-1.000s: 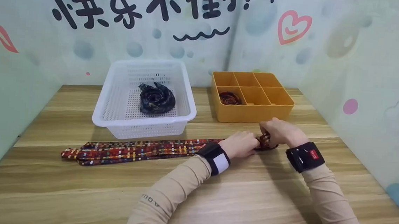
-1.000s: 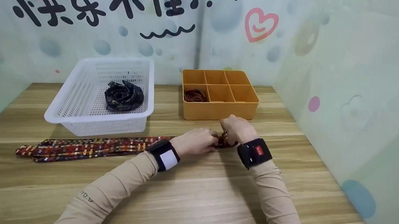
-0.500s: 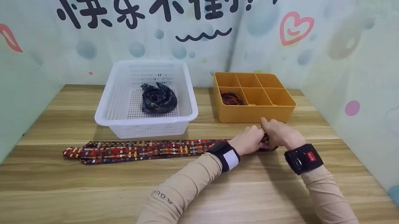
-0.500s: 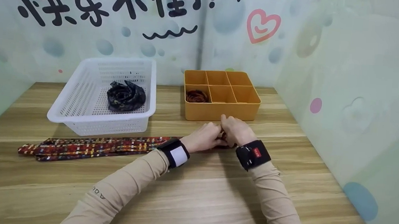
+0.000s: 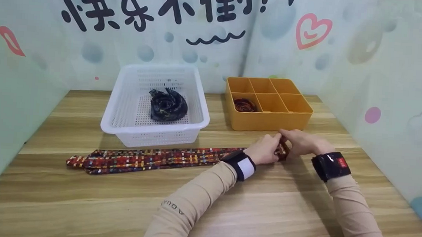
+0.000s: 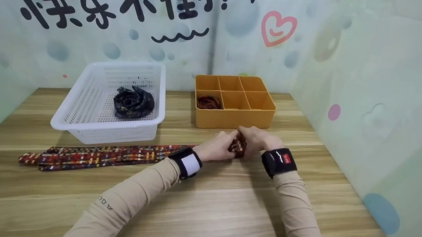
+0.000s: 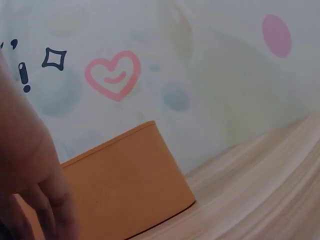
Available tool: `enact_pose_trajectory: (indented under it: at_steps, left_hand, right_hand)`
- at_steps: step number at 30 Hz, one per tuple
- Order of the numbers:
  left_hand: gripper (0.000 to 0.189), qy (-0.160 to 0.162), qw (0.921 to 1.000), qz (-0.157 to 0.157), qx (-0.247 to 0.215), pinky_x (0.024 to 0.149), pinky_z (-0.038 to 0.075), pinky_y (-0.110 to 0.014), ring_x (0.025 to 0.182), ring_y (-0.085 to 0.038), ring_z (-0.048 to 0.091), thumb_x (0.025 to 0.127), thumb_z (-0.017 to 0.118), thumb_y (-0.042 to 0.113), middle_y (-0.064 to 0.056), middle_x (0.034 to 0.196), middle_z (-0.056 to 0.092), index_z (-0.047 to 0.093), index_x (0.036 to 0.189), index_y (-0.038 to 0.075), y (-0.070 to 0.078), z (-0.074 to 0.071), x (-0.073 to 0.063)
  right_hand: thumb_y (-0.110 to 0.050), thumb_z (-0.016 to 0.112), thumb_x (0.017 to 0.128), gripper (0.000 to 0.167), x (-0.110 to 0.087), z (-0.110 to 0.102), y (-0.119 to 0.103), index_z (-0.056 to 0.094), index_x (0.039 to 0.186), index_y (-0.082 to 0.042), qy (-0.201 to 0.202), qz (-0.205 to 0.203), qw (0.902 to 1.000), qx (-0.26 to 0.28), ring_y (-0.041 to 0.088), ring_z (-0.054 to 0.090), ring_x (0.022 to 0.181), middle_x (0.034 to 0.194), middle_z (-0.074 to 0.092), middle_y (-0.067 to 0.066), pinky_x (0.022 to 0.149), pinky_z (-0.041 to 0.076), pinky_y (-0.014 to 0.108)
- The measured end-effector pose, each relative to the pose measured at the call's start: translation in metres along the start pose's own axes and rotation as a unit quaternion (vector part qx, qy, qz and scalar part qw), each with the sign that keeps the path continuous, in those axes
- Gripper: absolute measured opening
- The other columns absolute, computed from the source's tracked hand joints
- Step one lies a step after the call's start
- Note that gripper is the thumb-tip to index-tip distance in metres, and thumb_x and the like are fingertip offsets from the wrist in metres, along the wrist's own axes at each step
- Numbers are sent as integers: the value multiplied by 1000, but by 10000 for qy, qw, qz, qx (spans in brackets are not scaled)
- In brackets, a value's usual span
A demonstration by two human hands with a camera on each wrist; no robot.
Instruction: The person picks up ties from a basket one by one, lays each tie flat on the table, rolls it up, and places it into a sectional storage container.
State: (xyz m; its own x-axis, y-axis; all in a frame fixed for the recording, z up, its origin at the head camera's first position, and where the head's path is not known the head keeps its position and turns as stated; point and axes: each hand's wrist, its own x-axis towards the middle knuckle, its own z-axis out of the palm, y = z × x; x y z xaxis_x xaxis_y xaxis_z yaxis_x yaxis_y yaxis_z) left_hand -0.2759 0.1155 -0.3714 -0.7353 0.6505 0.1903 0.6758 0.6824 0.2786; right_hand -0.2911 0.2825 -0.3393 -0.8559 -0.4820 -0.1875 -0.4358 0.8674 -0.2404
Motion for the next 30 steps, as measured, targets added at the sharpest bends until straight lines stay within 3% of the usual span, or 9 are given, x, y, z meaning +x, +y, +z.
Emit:
enact_pose_trajectory:
  at_steps: [7,14,18,22,25,30]
  left_hand:
    - [40,-1,9999,-112,122,87,52,-31,101,-22,66,77,72,20,-7,105,71,58,113,9,-4,-4,-2]
    - [28,-154,9980,-330,523,88,50,-32,98,-23,65,77,73,29,-6,101,72,70,96,10,-9,-7,-5]
    - [26,-335,9989,-322,78,77,53,-31,88,-21,65,74,76,28,-6,93,72,71,90,8,-11,-12,-7]
    - [29,-260,9988,-86,-396,72,54,-29,81,-21,65,73,77,30,-7,88,73,70,89,6,-10,-19,-6]
    - [32,-110,9984,-96,-549,74,55,-31,84,-23,67,73,77,28,-9,91,73,70,93,4,-10,-23,-5]
    - [36,-345,9963,-447,-651,77,55,-31,90,-23,66,70,80,20,-10,98,72,69,100,4,-12,-24,-7]
  right_hand:
    - [-10,80,65,41,-2,-5,9,64,102,-7,62,-595,9971,471,27,64,96,102,70,11,87,51,47]
    - [-15,78,69,30,0,-8,-7,65,95,-7,200,-650,9970,372,25,66,92,96,72,11,83,53,42]
    - [-16,80,64,31,2,-8,-22,63,89,-7,289,-413,9987,-82,19,62,80,85,70,6,70,51,32]
    - [-14,79,58,32,4,-7,-34,62,84,-6,366,-217,9981,-440,18,56,70,76,64,5,59,46,29]
    - [-15,80,57,36,5,-5,-35,61,86,-5,459,-237,9974,-508,20,58,72,78,65,8,61,48,31]
    - [-19,84,61,51,6,-1,-20,59,102,-5,286,-457,9985,80,24,63,89,98,69,11,79,53,40]
